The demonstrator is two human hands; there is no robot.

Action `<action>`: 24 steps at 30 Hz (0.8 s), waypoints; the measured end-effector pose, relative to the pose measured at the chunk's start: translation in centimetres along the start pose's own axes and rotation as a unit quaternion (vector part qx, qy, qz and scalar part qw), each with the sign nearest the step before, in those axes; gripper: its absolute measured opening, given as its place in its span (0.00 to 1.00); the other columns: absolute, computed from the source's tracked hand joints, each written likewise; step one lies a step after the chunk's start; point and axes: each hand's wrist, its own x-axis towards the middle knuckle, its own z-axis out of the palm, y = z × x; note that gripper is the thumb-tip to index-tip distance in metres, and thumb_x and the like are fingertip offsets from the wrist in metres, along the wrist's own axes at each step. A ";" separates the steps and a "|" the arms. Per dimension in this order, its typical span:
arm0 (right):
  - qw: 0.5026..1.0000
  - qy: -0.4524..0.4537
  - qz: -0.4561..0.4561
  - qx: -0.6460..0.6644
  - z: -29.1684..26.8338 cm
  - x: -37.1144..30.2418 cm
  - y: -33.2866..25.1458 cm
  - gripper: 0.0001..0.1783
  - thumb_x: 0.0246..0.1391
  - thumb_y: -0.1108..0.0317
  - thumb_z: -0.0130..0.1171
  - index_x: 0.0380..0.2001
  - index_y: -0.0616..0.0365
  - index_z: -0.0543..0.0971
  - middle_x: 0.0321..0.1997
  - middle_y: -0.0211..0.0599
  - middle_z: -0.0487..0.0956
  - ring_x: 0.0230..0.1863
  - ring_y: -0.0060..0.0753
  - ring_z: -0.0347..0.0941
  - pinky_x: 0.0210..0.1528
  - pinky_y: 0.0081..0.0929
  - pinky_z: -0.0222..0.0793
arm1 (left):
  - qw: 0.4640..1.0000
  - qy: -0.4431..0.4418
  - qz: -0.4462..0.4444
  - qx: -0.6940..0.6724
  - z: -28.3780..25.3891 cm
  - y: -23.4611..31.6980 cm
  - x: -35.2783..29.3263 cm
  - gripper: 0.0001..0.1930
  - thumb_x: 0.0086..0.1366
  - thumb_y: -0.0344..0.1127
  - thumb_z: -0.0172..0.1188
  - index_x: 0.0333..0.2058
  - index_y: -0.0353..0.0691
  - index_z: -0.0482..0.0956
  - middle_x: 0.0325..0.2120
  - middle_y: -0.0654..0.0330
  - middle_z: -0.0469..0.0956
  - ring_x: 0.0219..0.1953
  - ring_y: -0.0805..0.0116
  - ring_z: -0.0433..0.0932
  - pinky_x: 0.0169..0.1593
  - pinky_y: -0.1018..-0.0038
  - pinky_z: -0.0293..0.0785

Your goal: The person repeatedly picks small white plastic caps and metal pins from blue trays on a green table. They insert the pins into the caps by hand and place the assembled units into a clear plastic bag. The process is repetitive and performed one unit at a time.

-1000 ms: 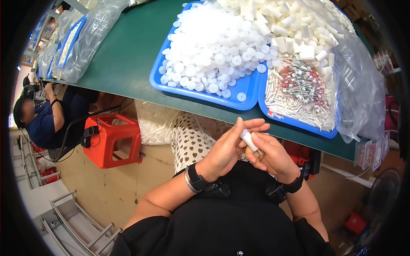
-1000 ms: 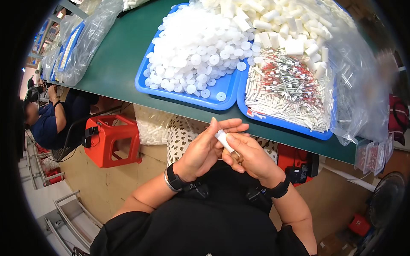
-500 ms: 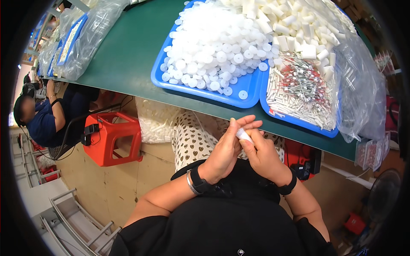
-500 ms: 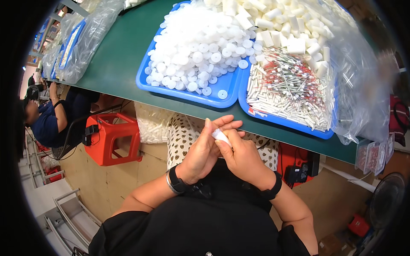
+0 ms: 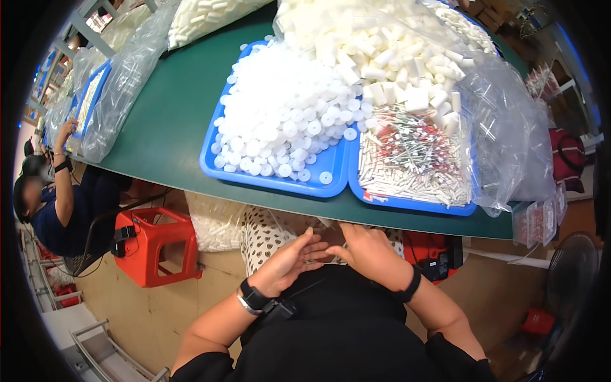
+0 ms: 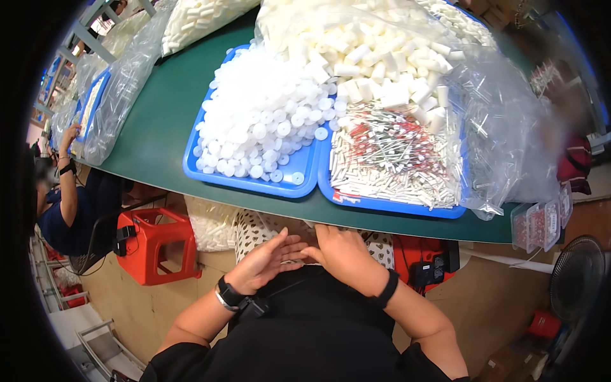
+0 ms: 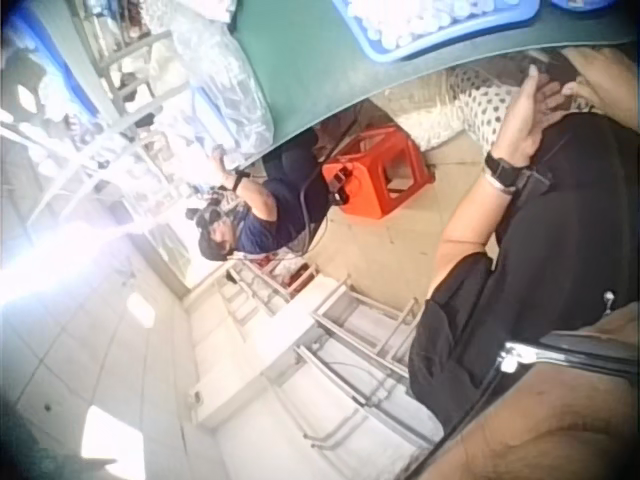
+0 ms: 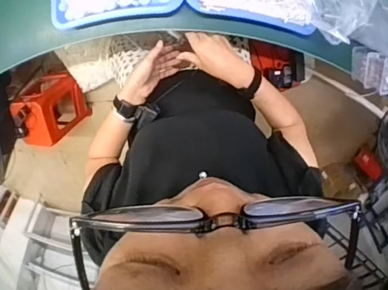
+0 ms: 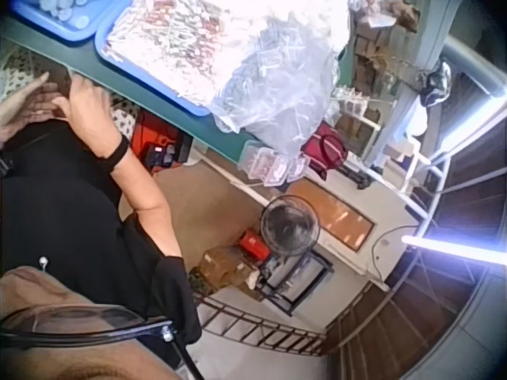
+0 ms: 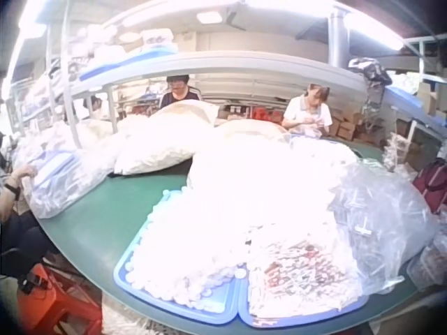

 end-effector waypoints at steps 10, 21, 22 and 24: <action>0.948 0.247 0.033 -0.199 -10.3 5.9 4.0 0.07 0.53 0.67 0.64 0.33 0.58 0.78 0.30 0.39 0.75 0.24 0.43 0.75 0.25 0.36 0.69 | 0.615 0.136 0.545 0.554 6.4 9.0 -1.2 0.09 0.64 0.27 0.59 0.42 0.33 0.79 0.35 0.55 0.79 0.35 0.60 0.78 0.41 0.68 0.75; 0.961 0.259 0.054 -0.076 -10.5 6.3 3.6 0.07 0.51 0.71 0.66 0.30 0.59 0.77 0.30 0.37 0.78 0.25 0.41 0.76 0.26 0.34 0.69 | 0.559 0.116 0.413 0.709 5.7 13.1 1.6 0.06 0.61 0.29 0.59 0.36 0.35 0.80 0.33 0.48 0.77 0.35 0.46 0.76 0.41 0.60 0.74; 0.965 0.250 0.060 -0.057 -10.7 5.9 3.0 0.07 0.50 0.71 0.67 0.30 0.59 0.77 0.29 0.37 0.79 0.23 0.40 0.75 0.26 0.34 0.69 | 0.562 0.114 0.419 0.704 5.6 13.1 1.6 0.06 0.61 0.28 0.59 0.36 0.35 0.80 0.33 0.48 0.77 0.34 0.45 0.76 0.40 0.61 0.74; 0.970 0.230 0.073 -0.018 -11.1 4.6 1.6 0.08 0.49 0.72 0.68 0.29 0.59 0.77 0.26 0.37 0.79 0.21 0.39 0.74 0.25 0.32 0.68 | 0.586 0.115 0.449 0.665 5.7 12.9 1.2 0.06 0.63 0.28 0.58 0.38 0.35 0.79 0.32 0.49 0.77 0.32 0.49 0.76 0.40 0.64 0.74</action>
